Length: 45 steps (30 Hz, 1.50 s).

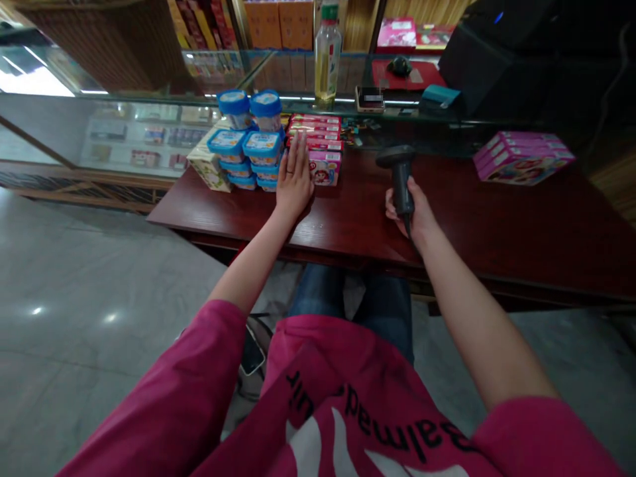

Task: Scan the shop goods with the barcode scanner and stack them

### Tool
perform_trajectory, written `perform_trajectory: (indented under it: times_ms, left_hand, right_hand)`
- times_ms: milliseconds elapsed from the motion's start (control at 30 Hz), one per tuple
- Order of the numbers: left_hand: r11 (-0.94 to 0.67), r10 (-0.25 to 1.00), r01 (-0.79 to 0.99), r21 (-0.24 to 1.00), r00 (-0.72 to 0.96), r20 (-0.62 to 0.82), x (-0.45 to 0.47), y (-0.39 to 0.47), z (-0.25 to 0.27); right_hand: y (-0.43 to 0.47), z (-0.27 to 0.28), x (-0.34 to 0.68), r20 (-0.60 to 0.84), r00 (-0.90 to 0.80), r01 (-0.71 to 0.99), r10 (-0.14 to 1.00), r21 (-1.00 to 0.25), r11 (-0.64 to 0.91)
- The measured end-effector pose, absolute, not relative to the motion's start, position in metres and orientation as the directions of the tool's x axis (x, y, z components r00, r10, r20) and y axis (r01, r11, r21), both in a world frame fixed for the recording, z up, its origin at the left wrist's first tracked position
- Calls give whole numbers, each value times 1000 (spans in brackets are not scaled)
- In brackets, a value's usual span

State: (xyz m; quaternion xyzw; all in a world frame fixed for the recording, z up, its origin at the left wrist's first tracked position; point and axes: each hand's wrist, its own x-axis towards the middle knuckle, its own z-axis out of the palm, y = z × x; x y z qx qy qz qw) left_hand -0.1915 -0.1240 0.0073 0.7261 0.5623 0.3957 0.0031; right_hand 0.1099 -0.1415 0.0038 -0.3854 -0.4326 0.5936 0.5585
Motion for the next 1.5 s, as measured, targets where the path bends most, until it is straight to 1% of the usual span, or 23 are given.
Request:
perform_trajectory:
  times_ms: [100, 233, 467, 600, 733, 933, 1100, 1200, 1300, 1367, 1500]
  left_hand:
    - [-402, 815, 805, 436, 97, 572, -193, -126, 9]
    - [-448, 794, 808, 381, 164, 585, -192, -129, 12]
    - [-506, 781, 831, 233, 326, 532, -195, -129, 12]
    - [-548, 748, 814, 190, 376, 547, -178, -128, 9]
    - [-604, 704, 769, 211, 390, 594, -139, -117, 6]
    - [-579, 724, 764, 286, 318, 612, -83, -75, 6]
    - [-481, 789, 799, 362, 214, 575, -60, -42, 4]
    - [-449, 805, 810, 378, 183, 564, -57, -29, 1]
    - [-432, 816, 811, 395, 165, 553, -58, -23, 0]
    - [-419, 827, 818, 394, 165, 538, -59, -23, 1]
    - [-415, 822, 839, 351, 181, 540, -58, -24, 3]
  right_hand:
    - [-140, 2, 110, 41, -80, -311, 996, -950, 14]
    - [-141, 1, 110, 103, -90, -353, 991, -933, 65]
    - [-146, 6, 112, 85, -65, -383, 994, -922, 54]
    - [-145, 6, 123, 63, -27, -374, 998, -926, 48]
    - [-136, 2, 145, 65, 23, -408, 998, -911, 69]
    - [-135, 3, 172, 74, 97, -453, 993, -885, 110]
    - [-143, 7, 174, 83, 48, -470, 995, -877, 96]
    - [-144, 7, 173, 86, -1, -485, 996, -872, 74]
    - [-143, 5, 172, 87, -16, -488, 996, -870, 68]
    - [-142, 5, 172, 88, -21, -482, 996, -874, 67]
    - [-142, 5, 171, 94, -24, -466, 995, -882, 72]
